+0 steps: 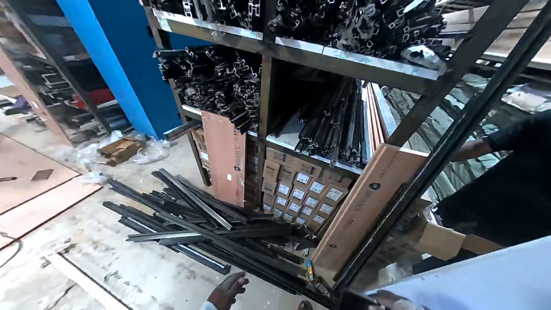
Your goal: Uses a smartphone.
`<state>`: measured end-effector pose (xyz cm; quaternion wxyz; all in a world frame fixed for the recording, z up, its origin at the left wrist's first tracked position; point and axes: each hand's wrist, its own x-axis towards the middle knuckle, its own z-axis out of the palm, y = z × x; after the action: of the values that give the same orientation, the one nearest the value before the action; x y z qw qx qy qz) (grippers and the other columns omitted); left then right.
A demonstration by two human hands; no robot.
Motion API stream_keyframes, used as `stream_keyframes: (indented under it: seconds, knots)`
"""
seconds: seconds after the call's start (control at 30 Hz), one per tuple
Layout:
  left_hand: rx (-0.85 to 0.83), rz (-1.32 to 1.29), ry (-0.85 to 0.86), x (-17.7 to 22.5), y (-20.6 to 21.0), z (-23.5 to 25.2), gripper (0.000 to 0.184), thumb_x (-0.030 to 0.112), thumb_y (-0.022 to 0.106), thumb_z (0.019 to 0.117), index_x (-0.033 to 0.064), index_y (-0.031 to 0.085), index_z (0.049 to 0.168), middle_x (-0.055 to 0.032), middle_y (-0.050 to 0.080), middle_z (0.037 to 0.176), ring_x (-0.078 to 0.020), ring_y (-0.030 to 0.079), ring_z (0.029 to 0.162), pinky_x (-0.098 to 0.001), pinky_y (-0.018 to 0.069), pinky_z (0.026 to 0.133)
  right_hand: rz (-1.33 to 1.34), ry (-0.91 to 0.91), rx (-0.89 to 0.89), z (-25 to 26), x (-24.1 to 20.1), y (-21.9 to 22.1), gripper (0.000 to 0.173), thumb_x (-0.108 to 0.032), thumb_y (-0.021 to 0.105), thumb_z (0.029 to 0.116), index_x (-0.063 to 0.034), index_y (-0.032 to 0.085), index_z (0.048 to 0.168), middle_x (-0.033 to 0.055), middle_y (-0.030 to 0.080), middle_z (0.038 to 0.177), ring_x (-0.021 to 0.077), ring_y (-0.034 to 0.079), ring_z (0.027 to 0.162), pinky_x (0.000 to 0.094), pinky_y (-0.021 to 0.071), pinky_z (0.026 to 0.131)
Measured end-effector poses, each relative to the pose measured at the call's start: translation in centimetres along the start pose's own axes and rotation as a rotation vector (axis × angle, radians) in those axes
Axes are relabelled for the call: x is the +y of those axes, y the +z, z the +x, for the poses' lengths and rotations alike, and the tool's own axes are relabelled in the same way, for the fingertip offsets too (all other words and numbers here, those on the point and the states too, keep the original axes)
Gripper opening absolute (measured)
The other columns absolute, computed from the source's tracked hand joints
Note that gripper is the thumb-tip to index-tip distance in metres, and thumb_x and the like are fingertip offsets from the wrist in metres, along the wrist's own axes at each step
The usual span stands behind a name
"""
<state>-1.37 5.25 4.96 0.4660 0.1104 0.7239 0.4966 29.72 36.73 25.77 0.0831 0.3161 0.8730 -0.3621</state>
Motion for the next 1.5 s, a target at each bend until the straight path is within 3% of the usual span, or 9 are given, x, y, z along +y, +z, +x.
stream_keyframes:
  seconds: [0.17, 0.27, 0.33, 0.5, 0.6, 0.77, 0.9, 1.3, 1.5]
  knots:
    - [-0.257, -0.175, 0.433, 9.9, 3.6, -3.4, 0.058, 0.050, 0.051, 0.1019, 0.0007, 0.065, 0.130, -0.0105, 0.073, 0.122, -0.0231, 0.070, 0.113, -0.0430, 0.0573, 0.099, 0.195, -0.405, 0.049, 4.9, -5.9, -0.7, 0.044, -0.045, 0.059, 0.0985, -0.0048, 0.075, 0.107, 0.0064, 0.073, 0.102, 0.0122, 0.068, 0.095, 0.0382, 0.0563, 0.090]
    - [-0.560, -0.440, 0.573, 12.8, 4.2, -5.9, 0.066, 0.074, 0.046, 0.0949, 0.0190, 0.071, 0.123, 0.0023, 0.075, 0.113, -0.0087, 0.071, 0.104, -0.0321, 0.0584, 0.092, 0.465, -0.527, -0.069, 7.9, -10.8, 1.7, 0.054, -0.062, 0.059, 0.0958, -0.0107, 0.074, 0.105, -0.0021, 0.072, 0.091, 0.0055, 0.067, 0.081, 0.0307, 0.0590, 0.076]
    - [-0.816, -0.685, 0.622, 13.5, 4.2, -7.0, 0.071, 0.073, 0.043, 0.0968, 0.0178, 0.065, 0.134, -0.0102, 0.073, 0.122, -0.0216, 0.073, 0.106, -0.0400, 0.0620, 0.087, 0.586, -0.551, -0.129, 9.0, -13.8, 3.6, 0.050, -0.057, 0.061, 0.0966, -0.0104, 0.074, 0.110, -0.0011, 0.073, 0.092, 0.0075, 0.068, 0.081, 0.0310, 0.0603, 0.076]
    - [-0.359, -0.831, 0.606, 9.9, 3.9, -11.5, 0.065, 0.079, 0.053, 0.0880, 0.0276, 0.073, 0.122, 0.0023, 0.076, 0.115, -0.0091, 0.071, 0.108, -0.0341, 0.0580, 0.096, 0.525, -0.545, -0.219, 9.2, -17.0, 7.8, 0.041, -0.042, 0.058, 0.1014, -0.0076, 0.071, 0.120, 0.0003, 0.074, 0.110, 0.0053, 0.069, 0.097, 0.0294, 0.0587, 0.090]
    - [-0.502, -0.859, 0.735, 6.9, 3.0, -11.5, 0.060, 0.068, 0.053, 0.0960, 0.0223, 0.067, 0.132, -0.0022, 0.073, 0.122, -0.0129, 0.070, 0.111, -0.0354, 0.0571, 0.097, 0.596, -0.538, -0.264, 9.2, -17.3, 10.2, 0.043, -0.043, 0.057, 0.1026, -0.0080, 0.069, 0.125, 0.0003, 0.074, 0.109, 0.0072, 0.070, 0.093, 0.0298, 0.0603, 0.086]
    - [-0.181, -1.017, 0.826, 7.8, 2.5, -12.9, 0.053, 0.066, 0.058, 0.0935, 0.0256, 0.073, 0.125, 0.0034, 0.076, 0.117, -0.0069, 0.070, 0.109, -0.0313, 0.0579, 0.097, 0.604, -0.540, -0.281, 10.2, -17.2, 11.8, 0.062, -0.051, 0.054, 0.1022, -0.0016, 0.059, 0.139, 0.0062, 0.071, 0.099, 0.0159, 0.069, 0.089, 0.0337, 0.0606, 0.081]
    - [-0.576, -1.366, 0.658, 5.5, 2.8, -11.8, 0.085, 0.077, 0.065, 0.0792, 0.0071, 0.067, 0.126, -0.0182, 0.070, 0.115, -0.0375, 0.068, 0.110, -0.0640, 0.0526, 0.096, 0.517, -0.573, -0.274, 10.3, -16.5, 12.3, 0.064, -0.056, 0.051, 0.1016, -0.0028, 0.062, 0.136, 0.0029, 0.071, 0.093, 0.0130, 0.067, 0.083, 0.0308, 0.0591, 0.076]
    - [-0.166, -1.393, 0.815, 5.6, 1.5, -12.6, 0.077, 0.079, 0.055, 0.0866, 0.0167, 0.067, 0.131, -0.0195, 0.070, 0.124, -0.0371, 0.070, 0.109, -0.0571, 0.0603, 0.083, 0.509, -0.515, -0.350, 10.1, -15.5, 12.7, 0.053, -0.044, 0.050, 0.1043, -0.0008, 0.063, 0.132, 0.0033, 0.069, 0.087, 0.0132, 0.065, 0.074, 0.0308, 0.0582, 0.067]
    - [-0.350, -1.392, 0.821, 6.7, 1.1, -12.6, 0.085, 0.081, 0.052, 0.0860, 0.0147, 0.061, 0.139, -0.0194, 0.064, 0.135, -0.0398, 0.066, 0.116, -0.0622, 0.0560, 0.090, 0.479, -0.557, -0.349, 10.1, -15.6, 12.6, 0.054, -0.047, 0.053, 0.1036, -0.0025, 0.064, 0.131, 0.0014, 0.070, 0.087, 0.0107, 0.065, 0.074, 0.0279, 0.0574, 0.066]
